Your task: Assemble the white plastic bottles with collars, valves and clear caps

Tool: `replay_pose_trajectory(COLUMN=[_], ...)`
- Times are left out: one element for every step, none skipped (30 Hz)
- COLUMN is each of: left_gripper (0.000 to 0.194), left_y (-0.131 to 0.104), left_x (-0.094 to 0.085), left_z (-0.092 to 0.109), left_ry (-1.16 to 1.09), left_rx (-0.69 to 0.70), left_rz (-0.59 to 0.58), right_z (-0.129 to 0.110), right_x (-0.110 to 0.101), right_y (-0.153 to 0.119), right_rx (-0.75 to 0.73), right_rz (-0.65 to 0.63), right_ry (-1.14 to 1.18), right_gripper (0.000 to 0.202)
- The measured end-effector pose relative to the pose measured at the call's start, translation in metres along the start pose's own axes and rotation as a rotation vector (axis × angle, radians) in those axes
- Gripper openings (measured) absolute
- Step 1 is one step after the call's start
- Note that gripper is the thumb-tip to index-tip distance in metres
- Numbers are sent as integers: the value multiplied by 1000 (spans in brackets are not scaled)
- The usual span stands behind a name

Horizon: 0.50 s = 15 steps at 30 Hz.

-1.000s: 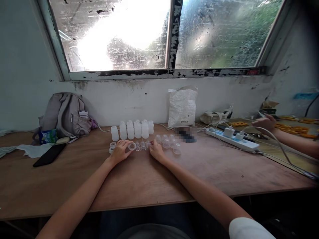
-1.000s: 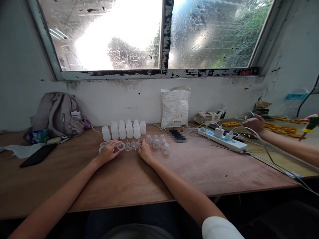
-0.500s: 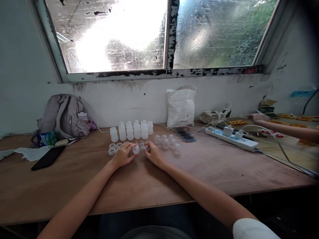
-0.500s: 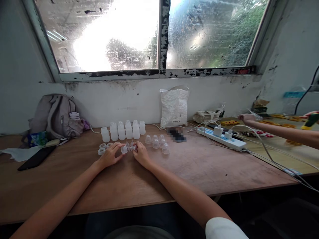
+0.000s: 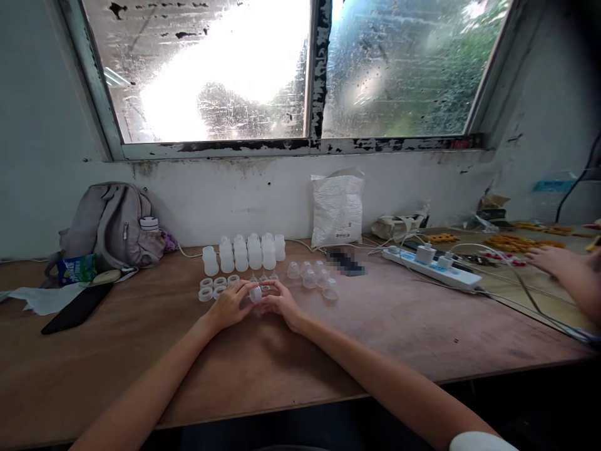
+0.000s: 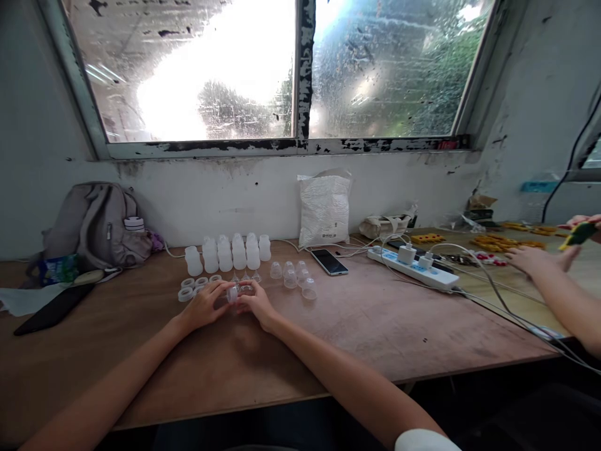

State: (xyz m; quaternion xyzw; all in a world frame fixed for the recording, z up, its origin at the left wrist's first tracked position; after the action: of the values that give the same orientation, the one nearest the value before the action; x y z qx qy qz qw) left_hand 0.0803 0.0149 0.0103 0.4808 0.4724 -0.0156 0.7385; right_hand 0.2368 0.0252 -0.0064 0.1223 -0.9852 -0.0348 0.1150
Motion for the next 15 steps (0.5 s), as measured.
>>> replay_pose_trajectory(left_gripper=[39,40,40,40,40,39,39,38,38,38,38,38,38,37,36], left_y=[0,1,1,1,1,2,2,2,2,1,1,1,1,1,1], left_x=[0,-1,-1,-1,-2,-2,-2,-2,-1,-1,-1,-1,-1,-1,-1], left_z=[1,2,3,4,5,5,6,6,5,5,5,4,4,5,5], left_ry=[-7,-15,-24,-34,-42,-50,-53,-54,-51,-46,-38,-31,-24,-19,-19], left_rx=[-2,-3,-3,-1,1,3,4,4,4,4,7,11,17,25,32], left_rz=[-2,-4,-5,-6,-5,-2,0,3,3,2,0,-1,-3,-5,-8], right_z=[-1,-2,-3,-4,-4,-5,-5,-4,-4,-3,-3,-2,-2,-2,-2], right_x=[-1,-1,-2,-2,-3,-3,-3,-3,-4,-4,-5,-5,-6,-6,-6], right_y=[0,0,0,0,0,0,0,1,2,3,4,4,5,6,6], right_rx=[25,44,56,65,70,71,69,68,67,68,68,69,69,67,62], right_rz=[4,2,-5,-12,-20,-28,-33,-35,-36,-34,-33,-31,-34,-44,-60], right_ry=[29,50,67,82,97,112,123,130,131,127,121,111,100,89,76], right_gripper=[36,35,32,29,27,25,25,26,27,27,28,29,30,31,32])
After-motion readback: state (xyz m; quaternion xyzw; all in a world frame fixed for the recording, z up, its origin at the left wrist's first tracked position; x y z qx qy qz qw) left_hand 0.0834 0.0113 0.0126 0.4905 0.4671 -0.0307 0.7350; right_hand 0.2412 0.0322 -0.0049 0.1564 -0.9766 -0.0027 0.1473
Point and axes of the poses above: each hand's wrist, its own y-axis towards the middle knuckle, its own x-axis out of the palm, z = x × y, the point moved 2 cm from there along y, towards the middle knuckle, and after that the axes turned 8 degrees about z, right-handed, at the moved point
